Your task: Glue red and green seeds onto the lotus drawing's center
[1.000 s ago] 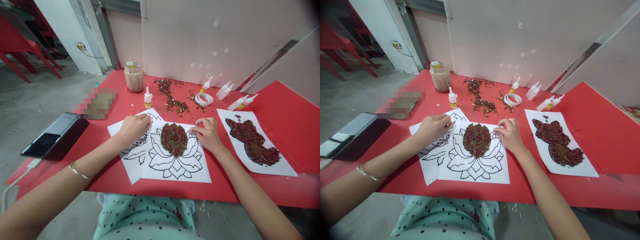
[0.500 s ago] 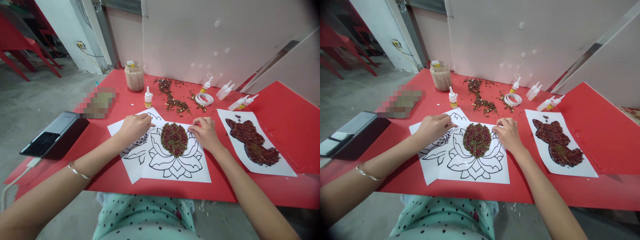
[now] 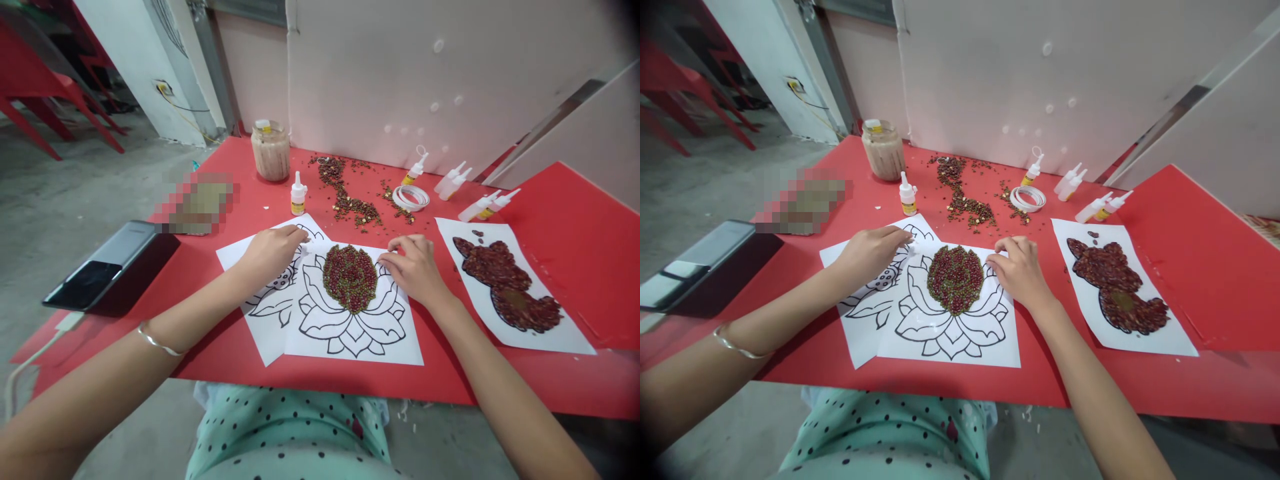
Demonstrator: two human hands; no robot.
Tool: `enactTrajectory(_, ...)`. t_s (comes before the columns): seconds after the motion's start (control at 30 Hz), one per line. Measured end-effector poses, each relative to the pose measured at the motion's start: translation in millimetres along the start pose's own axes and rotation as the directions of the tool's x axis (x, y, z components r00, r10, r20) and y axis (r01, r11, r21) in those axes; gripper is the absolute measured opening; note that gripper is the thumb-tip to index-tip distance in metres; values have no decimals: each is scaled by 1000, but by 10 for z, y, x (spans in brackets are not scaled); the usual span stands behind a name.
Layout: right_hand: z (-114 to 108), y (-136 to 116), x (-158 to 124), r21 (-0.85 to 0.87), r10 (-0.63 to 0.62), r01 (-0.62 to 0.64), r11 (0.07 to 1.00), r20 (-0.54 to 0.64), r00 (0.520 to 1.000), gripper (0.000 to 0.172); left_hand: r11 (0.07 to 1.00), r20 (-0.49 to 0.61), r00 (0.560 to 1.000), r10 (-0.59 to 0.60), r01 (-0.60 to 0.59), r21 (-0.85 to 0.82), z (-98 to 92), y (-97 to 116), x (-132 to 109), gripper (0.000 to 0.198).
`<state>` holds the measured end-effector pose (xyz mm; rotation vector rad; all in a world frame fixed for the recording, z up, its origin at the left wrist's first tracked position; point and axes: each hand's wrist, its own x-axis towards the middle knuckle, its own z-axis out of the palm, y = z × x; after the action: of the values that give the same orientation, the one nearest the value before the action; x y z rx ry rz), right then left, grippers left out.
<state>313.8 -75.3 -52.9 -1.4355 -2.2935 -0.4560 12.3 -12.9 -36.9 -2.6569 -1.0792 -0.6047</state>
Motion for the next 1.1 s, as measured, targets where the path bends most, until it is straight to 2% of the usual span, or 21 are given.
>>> enactTrajectory(0.1,-13,17,-6,17,24,-24,1000,-13,1000,16,1000,26,1000,0,-1,18,4,-6,0,21)
enactTrajectory(0.23,-21,42,-18,20,43,-43,999,-16,999,18,994,-15,1000,-21,23,106,-1,16,12,28)
enactTrajectory(0.33,-21,67,-28,11,51,-51,999,-41,998,17,990,-51,999,8,-1,144,-28,55,20,31)
enactTrajectory(0.5,-12,183,-60,-6,107,-107,994,-75,991,16,996,-59,998,21,-15,88,-46,84,14,43)
enactTrajectory(0.63,71,353,-118,-5,247,-250,968,-141,959,20,998,-4,1000,-4,4,-61,3,14,-2,25)
enactTrajectory(0.73,175,467,-151,16,376,-378,926,-142,916,22,996,-2,998,-60,60,-60,38,-43,-1,20)
enactTrajectory(0.87,277,561,-125,5,458,-461,887,-130,879,25,995,-36,995,-89,91,34,22,-24,20,30)
enactTrajectory(1.1,409,738,95,21,463,-463,886,-91,882,28,999,-109,994,-1,7,52,-4,28,28,47)
